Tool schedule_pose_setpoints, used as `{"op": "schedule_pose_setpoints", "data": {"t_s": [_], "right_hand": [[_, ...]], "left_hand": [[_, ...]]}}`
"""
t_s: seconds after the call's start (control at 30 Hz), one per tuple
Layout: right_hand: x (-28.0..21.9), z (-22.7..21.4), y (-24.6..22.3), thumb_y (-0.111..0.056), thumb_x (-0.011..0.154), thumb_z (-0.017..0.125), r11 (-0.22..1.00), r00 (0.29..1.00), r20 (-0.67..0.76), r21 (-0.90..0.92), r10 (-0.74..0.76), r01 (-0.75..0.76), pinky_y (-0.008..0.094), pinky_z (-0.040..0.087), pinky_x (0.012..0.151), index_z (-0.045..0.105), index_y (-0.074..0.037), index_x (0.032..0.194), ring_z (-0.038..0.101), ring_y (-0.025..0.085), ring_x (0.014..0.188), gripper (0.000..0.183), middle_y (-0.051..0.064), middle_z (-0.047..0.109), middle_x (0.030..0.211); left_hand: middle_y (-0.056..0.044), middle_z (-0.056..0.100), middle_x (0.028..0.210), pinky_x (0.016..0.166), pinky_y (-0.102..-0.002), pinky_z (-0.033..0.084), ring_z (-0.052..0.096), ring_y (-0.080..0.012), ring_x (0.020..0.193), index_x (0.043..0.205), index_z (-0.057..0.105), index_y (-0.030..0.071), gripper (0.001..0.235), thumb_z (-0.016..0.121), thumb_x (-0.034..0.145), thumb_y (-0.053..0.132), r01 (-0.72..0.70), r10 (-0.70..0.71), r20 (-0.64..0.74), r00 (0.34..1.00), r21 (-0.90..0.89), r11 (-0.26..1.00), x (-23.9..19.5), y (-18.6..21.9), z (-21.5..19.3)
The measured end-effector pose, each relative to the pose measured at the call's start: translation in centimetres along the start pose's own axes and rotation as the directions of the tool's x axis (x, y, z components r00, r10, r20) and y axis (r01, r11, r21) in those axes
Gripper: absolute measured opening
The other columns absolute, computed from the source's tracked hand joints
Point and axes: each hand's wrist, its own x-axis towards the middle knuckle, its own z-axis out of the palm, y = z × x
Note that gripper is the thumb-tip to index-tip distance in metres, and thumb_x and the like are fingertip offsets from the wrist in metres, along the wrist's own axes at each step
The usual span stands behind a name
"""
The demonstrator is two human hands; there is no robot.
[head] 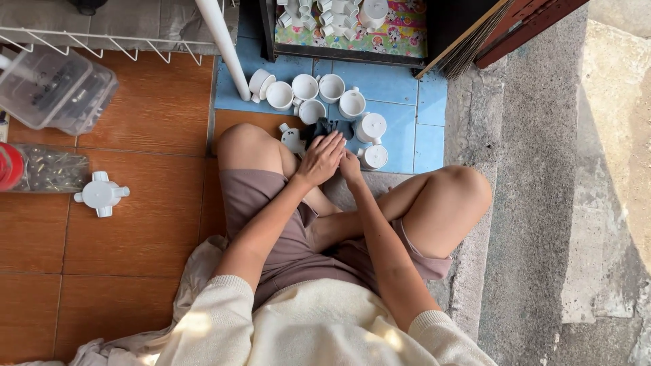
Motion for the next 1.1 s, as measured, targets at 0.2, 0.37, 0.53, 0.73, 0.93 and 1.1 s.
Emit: {"op": "schedule_pose_setpoints", "data": {"t_s": [0.2,0.37,0.53,0.73,0.93,1.1], "right_hand": [[0.9,0.0,2.2,-0.049,0.107,0.039,0.999,1.000,0.011,-0.020,-0.028,0.029,0.057,0.047,0.102,0.073,0.000,0.119,0.061,0.046,0.119,0.061,0.029,0.071,0.115],[1.3,-0.1,3.3,-0.048,0.106,0.040,0.995,0.999,0.016,-0.086,-0.043,0.044,0.058,0.047,0.101,0.074,0.001,0.117,0.062,0.048,0.116,0.061,0.029,0.071,0.112],[2.4,1.1,4.8,-0.039,0.100,0.047,0.998,0.998,-0.070,-0.056,-0.007,0.003,0.054,0.050,0.095,0.077,-0.006,0.105,0.066,0.042,0.110,0.045,0.022,0.074,0.104],[-0.6,0.5,-1.1,-0.040,0.103,0.045,0.999,0.998,-0.057,0.040,-0.018,0.020,0.050,0.053,0.090,0.077,-0.003,0.103,0.070,0.040,0.102,0.049,0.022,0.075,0.098],[-1.0,0.6,-0.7,-0.043,0.103,0.049,0.999,0.996,-0.087,0.032,-0.009,0.012,0.051,0.054,0.090,0.078,-0.006,0.109,0.068,0.040,0.107,0.047,0.024,0.075,0.100],[3.5,1.6,5.5,-0.039,0.098,0.053,0.998,0.995,-0.094,0.047,0.046,-0.041,0.054,0.053,0.085,0.076,-0.003,0.099,0.069,0.041,0.098,0.042,0.026,0.072,0.093]], "left_hand": [[-0.017,0.041,0.159,0.117,-0.051,0.031,0.036,-0.0302,0.149,0.154,0.043,0.007,0.057,0.049,0.104,0.035,0.099,-0.114,0.180,0.977,0.093,0.991,3.5,0.6,-4.0],[-0.020,0.047,0.153,0.121,-0.056,0.025,0.038,-0.0341,0.148,0.149,0.048,0.002,0.057,0.053,0.102,0.033,0.164,-0.175,0.246,0.953,0.065,0.984,1.8,1.2,-2.6],[-0.019,0.046,0.155,0.120,-0.053,0.031,0.040,-0.0322,0.147,0.149,0.048,0.001,0.056,0.057,0.098,0.024,0.085,-0.116,0.179,0.977,0.171,0.982,0.8,1.9,-2.8],[-0.015,0.055,0.146,0.110,-0.064,0.037,0.047,-0.0370,0.140,0.141,0.058,0.005,0.052,0.065,0.093,0.024,0.153,-0.170,0.034,0.985,0.292,0.944,2.0,1.5,-3.3],[-0.011,0.051,0.153,0.114,-0.061,0.033,0.041,-0.0319,0.147,0.146,0.054,0.011,0.049,0.056,0.099,0.027,0.199,-0.226,0.082,0.971,0.257,0.946,1.7,1.4,-2.3],[-0.011,0.055,0.148,0.113,-0.062,0.035,0.043,-0.0311,0.145,0.140,0.059,0.010,0.046,0.061,0.095,0.019,0.114,-0.145,0.130,0.981,0.218,0.969,1.7,2.0,-3.1]]}}
